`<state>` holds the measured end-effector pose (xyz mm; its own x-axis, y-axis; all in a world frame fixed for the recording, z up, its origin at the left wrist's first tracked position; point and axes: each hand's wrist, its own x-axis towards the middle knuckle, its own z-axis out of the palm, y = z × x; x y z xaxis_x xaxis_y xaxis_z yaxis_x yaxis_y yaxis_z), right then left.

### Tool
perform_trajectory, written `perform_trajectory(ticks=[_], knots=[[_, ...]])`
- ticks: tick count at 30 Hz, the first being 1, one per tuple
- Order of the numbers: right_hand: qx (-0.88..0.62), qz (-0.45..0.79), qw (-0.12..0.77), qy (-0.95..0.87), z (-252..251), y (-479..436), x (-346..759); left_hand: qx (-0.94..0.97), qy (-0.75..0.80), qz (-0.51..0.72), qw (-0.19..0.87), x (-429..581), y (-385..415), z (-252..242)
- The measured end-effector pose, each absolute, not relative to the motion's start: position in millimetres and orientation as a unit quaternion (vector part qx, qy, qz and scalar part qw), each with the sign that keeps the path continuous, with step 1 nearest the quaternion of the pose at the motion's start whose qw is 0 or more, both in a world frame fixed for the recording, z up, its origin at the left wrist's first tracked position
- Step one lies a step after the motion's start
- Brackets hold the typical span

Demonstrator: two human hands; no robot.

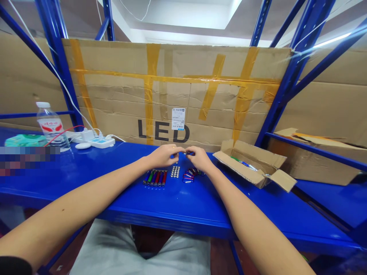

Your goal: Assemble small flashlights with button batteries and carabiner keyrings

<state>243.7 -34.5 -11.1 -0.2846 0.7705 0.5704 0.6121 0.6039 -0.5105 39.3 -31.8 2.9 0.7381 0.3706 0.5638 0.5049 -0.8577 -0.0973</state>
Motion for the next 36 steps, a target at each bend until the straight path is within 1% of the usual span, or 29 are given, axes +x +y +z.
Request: perform_trajectory(ticks=[3, 7, 11, 15, 22, 26, 32, 34, 36], knots=[[-0.416, 0.111, 0.414, -0.802, -11, -35, 244, -0.926, -0.239, -0.247, 0.156, 43, -34, 1], [-0.403, 0.133, 0.417, -0.804, -12, -34, 243, -0.919, -0.253, -0.260, 0.154, 45, -33, -2], [-0.413, 0.149, 0.417, -0.796, -14, -33, 242, -0.909, -0.239, -0.318, 0.124, 44, -35, 1], [-0.415, 0.143, 0.418, -0.795, -15, -32, 242, -0.902, -0.172, -0.383, 0.097, 45, -40, 5], [-0.388, 0.116, 0.407, -0.819, -15, -32, 242, -0.935, -0.087, -0.331, 0.097, 50, -41, 0], [-0.384, 0.131, 0.405, -0.820, -14, -35, 240, -0.934, -0.084, -0.328, 0.114, 50, -39, -2], [-0.396, 0.107, 0.388, -0.825, -11, -41, 237, -0.945, -0.088, -0.263, 0.172, 55, -39, -2], [-0.389, 0.111, 0.381, -0.831, -10, -41, 236, -0.944, -0.085, -0.262, 0.182, 57, -39, -2], [-0.378, 0.123, 0.387, -0.832, -10, -41, 235, -0.936, -0.085, -0.291, 0.181, 57, -40, 0]])
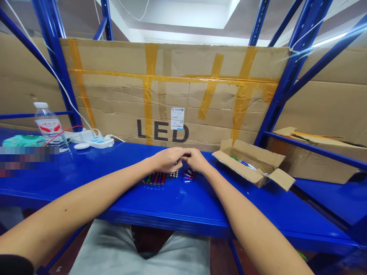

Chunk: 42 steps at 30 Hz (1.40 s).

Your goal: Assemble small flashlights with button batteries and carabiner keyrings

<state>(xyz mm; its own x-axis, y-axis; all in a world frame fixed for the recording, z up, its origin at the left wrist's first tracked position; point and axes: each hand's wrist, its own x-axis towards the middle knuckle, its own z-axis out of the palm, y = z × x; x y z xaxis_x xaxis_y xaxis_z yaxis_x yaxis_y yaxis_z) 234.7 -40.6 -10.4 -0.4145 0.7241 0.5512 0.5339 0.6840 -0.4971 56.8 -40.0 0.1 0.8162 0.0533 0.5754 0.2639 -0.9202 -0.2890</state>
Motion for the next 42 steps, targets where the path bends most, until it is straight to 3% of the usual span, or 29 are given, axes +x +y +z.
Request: perform_trajectory(ticks=[5, 13, 22, 26, 35, 42], knots=[[-0.416, 0.129, 0.404, -0.805, -11, -37, 236, -0.888, -0.140, -0.411, 0.154, 49, -36, 5], [-0.414, 0.200, 0.416, -0.785, -9, -38, 238, -0.904, -0.188, -0.364, 0.124, 44, -24, -3], [-0.389, 0.335, 0.460, -0.724, -8, -41, 235, -0.886, -0.187, -0.410, 0.112, 48, -31, -2], [-0.414, 0.305, 0.467, -0.719, -8, -36, 240, -0.877, -0.227, -0.417, 0.077, 44, -28, 1], [-0.473, 0.201, 0.330, -0.792, -18, -27, 249, -0.947, -0.269, -0.138, 0.112, 28, -2, -18], [-0.468, 0.186, 0.316, -0.804, -21, -24, 247, -0.951, -0.259, -0.142, 0.088, 40, 3, -21]])
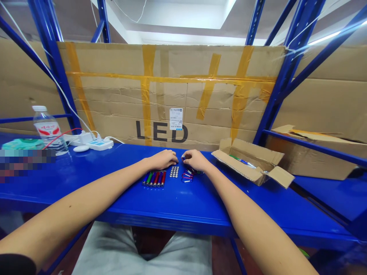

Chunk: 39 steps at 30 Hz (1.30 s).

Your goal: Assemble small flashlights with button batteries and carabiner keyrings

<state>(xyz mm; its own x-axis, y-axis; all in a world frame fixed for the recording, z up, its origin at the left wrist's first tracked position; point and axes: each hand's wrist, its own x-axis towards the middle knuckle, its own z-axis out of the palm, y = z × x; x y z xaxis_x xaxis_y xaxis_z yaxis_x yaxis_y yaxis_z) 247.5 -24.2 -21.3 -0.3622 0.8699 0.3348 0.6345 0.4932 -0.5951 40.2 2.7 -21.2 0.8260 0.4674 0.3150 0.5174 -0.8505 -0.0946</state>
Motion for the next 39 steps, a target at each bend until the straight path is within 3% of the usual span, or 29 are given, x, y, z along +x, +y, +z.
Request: perform_trajectory(ticks=[7, 12, 16, 21, 28, 33, 39], knots=[[-0.470, 0.181, 0.316, -0.804, -23, -24, 247, -0.925, -0.362, -0.116, 0.018, 40, 4, -15], [-0.471, 0.190, 0.328, -0.797, -23, -26, 245, -0.920, -0.316, -0.220, 0.074, 40, -1, -9], [-0.455, 0.266, 0.349, -0.775, -23, -29, 241, -0.910, -0.260, -0.318, 0.049, 46, -10, -2], [-0.421, 0.306, 0.386, -0.762, -15, -36, 235, -0.906, -0.223, -0.359, -0.008, 52, -19, 0], [-0.436, 0.315, 0.397, -0.744, -12, -36, 237, -0.905, -0.218, -0.364, 0.013, 44, -19, 3], [-0.472, 0.242, 0.381, -0.757, -16, -32, 241, -0.911, -0.339, -0.234, 0.029, 18, -13, 13], [-0.483, 0.194, 0.360, -0.774, -12, -40, 236, -0.910, -0.409, -0.060, -0.039, 3, -10, 10]])
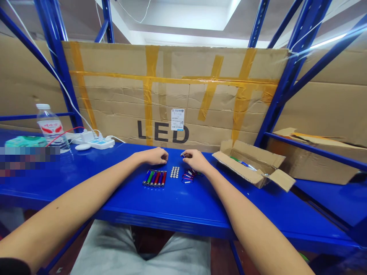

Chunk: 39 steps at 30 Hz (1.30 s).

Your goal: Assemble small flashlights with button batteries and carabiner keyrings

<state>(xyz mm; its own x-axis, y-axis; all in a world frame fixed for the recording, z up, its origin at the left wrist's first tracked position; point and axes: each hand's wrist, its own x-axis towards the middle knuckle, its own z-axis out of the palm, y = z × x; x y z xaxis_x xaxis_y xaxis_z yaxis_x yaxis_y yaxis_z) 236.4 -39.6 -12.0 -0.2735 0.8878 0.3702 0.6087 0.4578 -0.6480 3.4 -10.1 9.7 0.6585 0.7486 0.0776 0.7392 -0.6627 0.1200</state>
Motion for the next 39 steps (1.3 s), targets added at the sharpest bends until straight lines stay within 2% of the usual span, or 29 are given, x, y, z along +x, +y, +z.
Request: perform_trajectory(ticks=[3, 8, 11, 15, 21, 25, 32, 39], knots=[[-0.476, 0.177, 0.354, -0.786, -11, -42, 235, 0.911, 0.400, 0.089, 0.050, 7, -9, 6], [-0.455, 0.156, 0.350, -0.804, -13, -40, 235, 0.866, 0.359, 0.333, 0.106, 25, -14, 4], [-0.430, 0.132, 0.347, -0.823, -14, -39, 234, 0.839, 0.339, 0.400, 0.149, 36, -21, 3], [-0.407, 0.100, 0.361, -0.833, -16, -38, 232, 0.826, 0.333, 0.416, 0.182, 42, -26, 2], [-0.377, 0.074, 0.383, -0.840, -18, -40, 231, 0.791, 0.313, 0.418, 0.319, 42, -23, 0], [-0.368, 0.045, 0.420, -0.828, -17, -44, 229, 0.775, 0.303, 0.416, 0.367, 43, -25, 1], [-0.351, -0.025, 0.472, -0.808, -14, -52, 225, 0.754, 0.304, 0.412, 0.411, 44, -29, 5], [-0.351, 0.016, 0.438, -0.827, -11, -55, 228, 0.787, 0.257, 0.419, 0.373, 42, -31, 6]])
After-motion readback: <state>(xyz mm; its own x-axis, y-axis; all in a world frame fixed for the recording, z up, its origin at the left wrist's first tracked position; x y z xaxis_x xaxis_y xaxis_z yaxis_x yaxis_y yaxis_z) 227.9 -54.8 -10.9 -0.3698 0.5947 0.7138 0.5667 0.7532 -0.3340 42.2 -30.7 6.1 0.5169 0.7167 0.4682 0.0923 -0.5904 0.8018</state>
